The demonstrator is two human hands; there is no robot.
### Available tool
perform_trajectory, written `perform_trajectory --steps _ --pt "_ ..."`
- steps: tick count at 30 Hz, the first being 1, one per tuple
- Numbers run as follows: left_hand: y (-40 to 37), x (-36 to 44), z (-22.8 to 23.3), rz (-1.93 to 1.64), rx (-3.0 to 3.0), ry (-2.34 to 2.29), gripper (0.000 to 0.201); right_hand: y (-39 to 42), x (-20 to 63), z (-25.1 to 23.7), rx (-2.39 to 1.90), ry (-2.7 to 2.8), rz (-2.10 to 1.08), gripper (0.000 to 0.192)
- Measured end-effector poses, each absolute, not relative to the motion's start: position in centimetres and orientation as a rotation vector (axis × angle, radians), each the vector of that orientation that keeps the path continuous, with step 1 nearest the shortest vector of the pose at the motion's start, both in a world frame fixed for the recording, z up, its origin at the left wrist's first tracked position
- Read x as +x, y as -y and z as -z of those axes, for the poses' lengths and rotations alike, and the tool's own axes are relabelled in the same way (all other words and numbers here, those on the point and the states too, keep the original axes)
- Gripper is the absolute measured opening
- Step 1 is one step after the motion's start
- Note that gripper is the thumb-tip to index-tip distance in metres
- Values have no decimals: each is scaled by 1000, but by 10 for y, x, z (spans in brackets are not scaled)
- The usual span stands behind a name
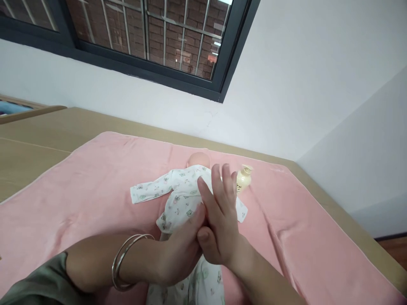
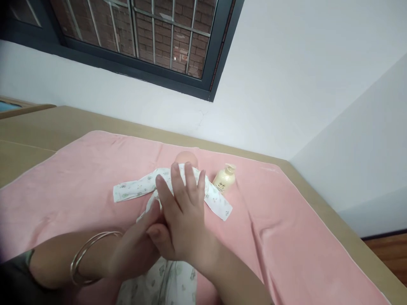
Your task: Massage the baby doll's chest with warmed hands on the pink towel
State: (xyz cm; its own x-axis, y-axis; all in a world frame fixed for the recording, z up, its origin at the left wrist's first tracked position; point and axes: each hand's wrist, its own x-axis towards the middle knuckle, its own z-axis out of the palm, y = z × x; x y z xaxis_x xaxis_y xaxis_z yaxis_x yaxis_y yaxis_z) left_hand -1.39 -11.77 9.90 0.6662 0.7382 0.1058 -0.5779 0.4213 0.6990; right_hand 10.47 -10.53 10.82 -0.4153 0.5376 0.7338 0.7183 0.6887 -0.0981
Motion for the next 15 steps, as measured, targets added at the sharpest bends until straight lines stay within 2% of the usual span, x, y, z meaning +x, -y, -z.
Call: perform_trajectory --steps 5,15 --pt "119 -16 -109 -898 768 -163 65 113 95 -104 -1097 2160 243 82" --pt "103 -37 -128 -1072 714 -331 62 130 74 -80 -905 2273 336 95"
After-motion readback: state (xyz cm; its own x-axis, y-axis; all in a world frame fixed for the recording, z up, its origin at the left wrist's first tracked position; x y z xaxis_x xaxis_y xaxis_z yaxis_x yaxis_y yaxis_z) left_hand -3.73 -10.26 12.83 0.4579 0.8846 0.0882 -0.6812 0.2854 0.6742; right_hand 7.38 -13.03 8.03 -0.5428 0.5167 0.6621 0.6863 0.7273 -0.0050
